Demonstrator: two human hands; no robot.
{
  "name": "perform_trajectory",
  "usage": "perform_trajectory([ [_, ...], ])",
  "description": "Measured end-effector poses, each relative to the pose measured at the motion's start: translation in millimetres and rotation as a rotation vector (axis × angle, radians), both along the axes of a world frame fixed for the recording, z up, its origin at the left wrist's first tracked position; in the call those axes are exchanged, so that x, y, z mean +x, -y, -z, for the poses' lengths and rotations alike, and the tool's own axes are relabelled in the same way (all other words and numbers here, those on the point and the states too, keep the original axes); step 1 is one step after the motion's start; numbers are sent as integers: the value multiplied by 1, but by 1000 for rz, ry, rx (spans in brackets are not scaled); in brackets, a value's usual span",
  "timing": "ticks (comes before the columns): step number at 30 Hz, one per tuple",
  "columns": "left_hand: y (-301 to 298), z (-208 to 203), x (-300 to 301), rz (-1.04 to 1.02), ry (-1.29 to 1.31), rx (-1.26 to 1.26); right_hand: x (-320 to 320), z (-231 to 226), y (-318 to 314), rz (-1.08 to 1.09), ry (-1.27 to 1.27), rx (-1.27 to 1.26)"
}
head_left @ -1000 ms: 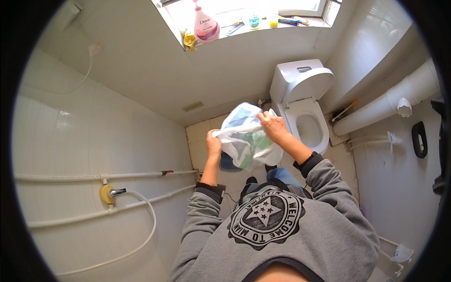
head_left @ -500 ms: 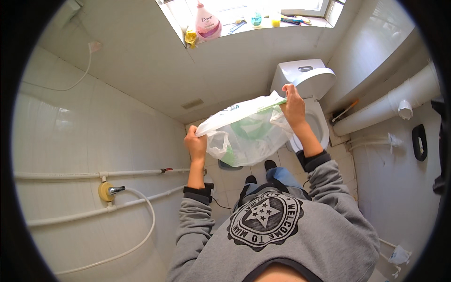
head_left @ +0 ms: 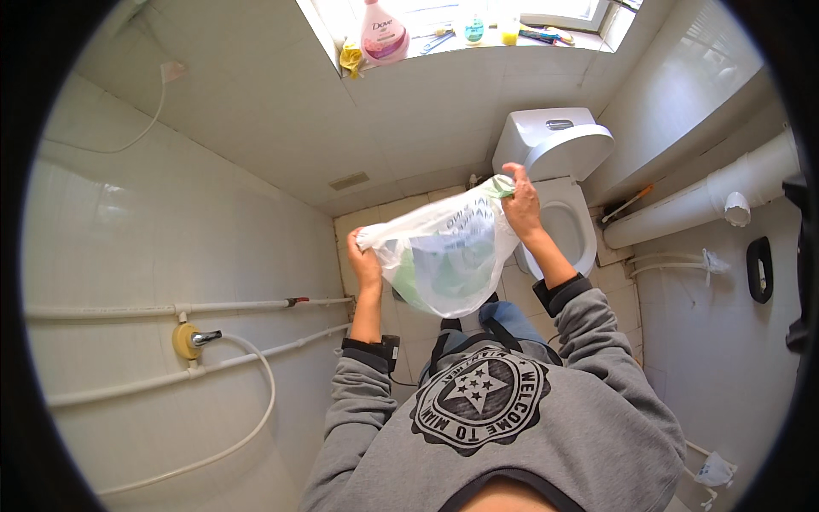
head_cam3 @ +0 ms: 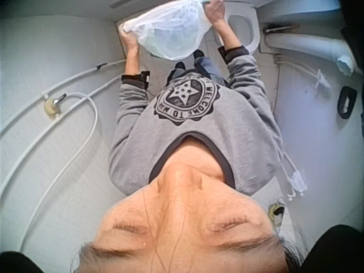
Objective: The person scrubs the toilet and surrounding floor with a brush, then replaces the trash bag in a small bin. They use a long-handled brush to clean the toilet bowl and floor, then remove the old trash bag and install a new one.
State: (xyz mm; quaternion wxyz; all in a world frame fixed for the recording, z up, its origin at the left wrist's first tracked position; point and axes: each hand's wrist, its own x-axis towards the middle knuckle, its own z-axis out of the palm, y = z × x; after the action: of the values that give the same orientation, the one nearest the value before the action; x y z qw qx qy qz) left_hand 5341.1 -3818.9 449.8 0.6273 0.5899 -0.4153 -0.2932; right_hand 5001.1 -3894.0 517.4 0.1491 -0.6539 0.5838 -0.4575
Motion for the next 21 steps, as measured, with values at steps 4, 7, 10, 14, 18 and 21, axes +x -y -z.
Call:
perform_trajectory([
  [4,-23,4,-11,15,511,79,-3,13,-24,-96,-212,17],
  [7,-49,45,1,517,737,793,-32,60,-53,-426,-674,879],
  [10,-81,92,13,250,671,843,-54,101,-70,-145,-444,711],
  [14,-112,146,21,272,544,921,-64,133,-84,-104,-362,847],
  [18,-117,169,6,231,12,866,-58,162,-95,-72,-86,860],
  [21,-109,175,-8,122,-224,864,-48,189,-103,80,84,910],
])
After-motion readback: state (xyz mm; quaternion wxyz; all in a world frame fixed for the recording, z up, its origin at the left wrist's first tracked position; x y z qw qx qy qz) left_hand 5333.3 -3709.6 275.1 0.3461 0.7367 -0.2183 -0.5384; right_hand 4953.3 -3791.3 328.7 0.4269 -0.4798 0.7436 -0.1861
